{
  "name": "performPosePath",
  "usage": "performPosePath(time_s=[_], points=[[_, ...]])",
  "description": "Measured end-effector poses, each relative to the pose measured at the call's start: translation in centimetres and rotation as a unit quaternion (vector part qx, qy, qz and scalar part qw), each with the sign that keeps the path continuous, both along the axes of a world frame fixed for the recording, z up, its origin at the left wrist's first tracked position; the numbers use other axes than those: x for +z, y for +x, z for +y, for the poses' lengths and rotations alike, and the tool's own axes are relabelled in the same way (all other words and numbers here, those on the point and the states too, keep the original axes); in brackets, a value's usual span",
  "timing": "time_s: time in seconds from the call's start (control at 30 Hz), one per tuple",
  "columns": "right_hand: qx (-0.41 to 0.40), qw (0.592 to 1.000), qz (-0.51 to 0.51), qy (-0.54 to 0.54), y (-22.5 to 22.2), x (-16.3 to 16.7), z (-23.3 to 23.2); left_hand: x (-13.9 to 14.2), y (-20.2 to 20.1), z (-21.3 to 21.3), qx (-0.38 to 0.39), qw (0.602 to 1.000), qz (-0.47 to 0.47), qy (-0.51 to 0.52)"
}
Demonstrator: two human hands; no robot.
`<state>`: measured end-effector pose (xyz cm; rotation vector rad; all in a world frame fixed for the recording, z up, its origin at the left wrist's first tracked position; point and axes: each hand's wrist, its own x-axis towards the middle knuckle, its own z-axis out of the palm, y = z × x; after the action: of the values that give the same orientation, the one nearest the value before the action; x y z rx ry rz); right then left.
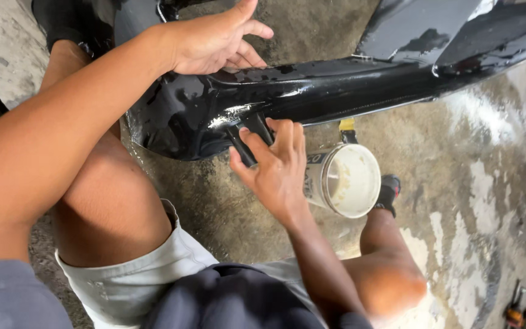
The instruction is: The person uses a sanding block to wet-sand a black car bumper lying on the floor. They repeatedly dip the sanding block into a bucket of water and rub it along the bumper's surface, focusing on edges and contours.
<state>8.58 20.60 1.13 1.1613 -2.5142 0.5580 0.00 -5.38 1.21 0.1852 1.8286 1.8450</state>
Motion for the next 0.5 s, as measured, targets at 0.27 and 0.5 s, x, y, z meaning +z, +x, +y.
performPosePath(time_s=[0.27,0.5], points=[[-0.177,0.974,0.134,0.053,-14.8,10.4,15.4,0.0,-0.3,0.3,-0.019,0.999,0.007,0.026],[-0.078,0.991,0.107,0.007,-5.0,4.6,5.6,0.3,-0.1,0.2,0.002,1.000,-0.007,0.001]])
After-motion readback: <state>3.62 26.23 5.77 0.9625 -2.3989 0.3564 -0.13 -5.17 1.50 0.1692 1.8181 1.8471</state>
